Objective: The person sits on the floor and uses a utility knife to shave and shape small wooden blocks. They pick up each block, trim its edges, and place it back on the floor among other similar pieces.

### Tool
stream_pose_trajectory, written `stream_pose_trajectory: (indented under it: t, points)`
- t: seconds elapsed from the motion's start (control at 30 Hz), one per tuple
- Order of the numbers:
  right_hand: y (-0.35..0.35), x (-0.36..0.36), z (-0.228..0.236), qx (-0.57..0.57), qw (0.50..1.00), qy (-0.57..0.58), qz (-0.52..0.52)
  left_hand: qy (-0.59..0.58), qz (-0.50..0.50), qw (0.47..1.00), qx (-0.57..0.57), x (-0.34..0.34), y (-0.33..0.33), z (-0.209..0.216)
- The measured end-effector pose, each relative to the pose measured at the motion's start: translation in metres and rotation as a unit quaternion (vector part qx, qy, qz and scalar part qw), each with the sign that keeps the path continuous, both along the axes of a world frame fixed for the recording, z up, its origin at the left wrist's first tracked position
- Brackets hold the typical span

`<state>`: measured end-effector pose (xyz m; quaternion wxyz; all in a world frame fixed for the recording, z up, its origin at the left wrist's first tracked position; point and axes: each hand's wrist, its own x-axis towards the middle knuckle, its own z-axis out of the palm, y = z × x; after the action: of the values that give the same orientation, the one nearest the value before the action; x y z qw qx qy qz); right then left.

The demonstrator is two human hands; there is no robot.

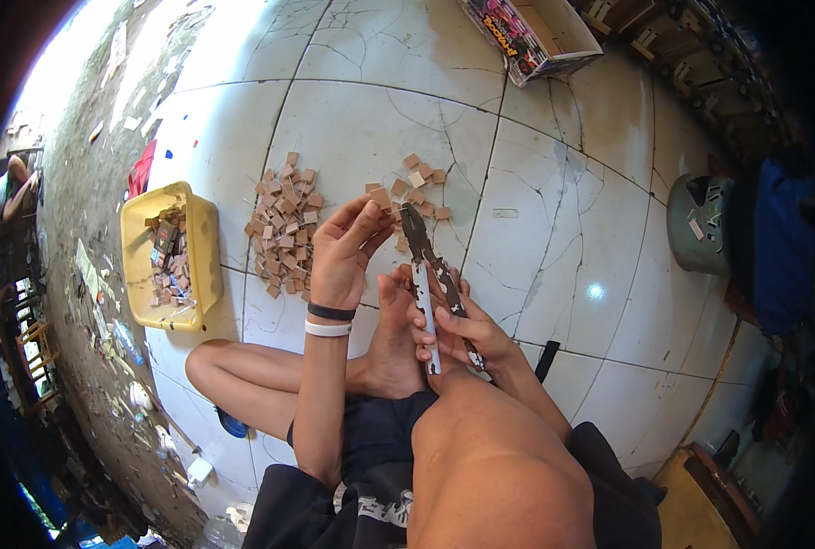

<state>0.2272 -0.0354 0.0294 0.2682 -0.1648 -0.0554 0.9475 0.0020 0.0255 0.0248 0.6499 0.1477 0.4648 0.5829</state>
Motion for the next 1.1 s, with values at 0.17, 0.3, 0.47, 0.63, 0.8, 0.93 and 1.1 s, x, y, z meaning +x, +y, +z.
stream_pose_trajectory:
  t: [0.17, 0.3, 0.47, 0.63, 0.8, 0.93, 1.1]
  points:
    - [0.004, 0.005, 0.0, 0.091, 0.984, -0.147, 0.029, -0.022, 0.0, 1.0, 0.015, -0.009, 0.002, -0.006]
    - [0.01, 0.006, -0.001, 0.081, 0.959, -0.267, 0.04, 0.006, -0.019, 1.0, 0.009, -0.015, 0.002, -0.004]
    - [0.012, 0.009, 0.01, 0.015, 0.973, -0.231, 0.019, 0.078, -0.05, 0.995, 0.031, -0.001, -0.004, 0.0]
    - [0.014, 0.01, 0.02, 0.042, 0.984, -0.17, 0.032, 0.116, -0.057, 0.99, 0.059, 0.007, -0.004, 0.0]
    - [0.016, 0.008, 0.022, 0.058, 0.984, -0.163, 0.041, 0.111, -0.055, 0.99, 0.069, 0.008, -0.004, 0.001]
    - [0.016, 0.009, 0.023, 0.063, 0.983, -0.167, 0.04, 0.129, -0.065, 0.987, 0.069, 0.006, -0.003, 0.002]
    - [0.014, 0.008, 0.021, 0.059, 0.982, -0.177, 0.04, 0.139, -0.077, 0.985, 0.074, 0.004, -0.002, 0.001]
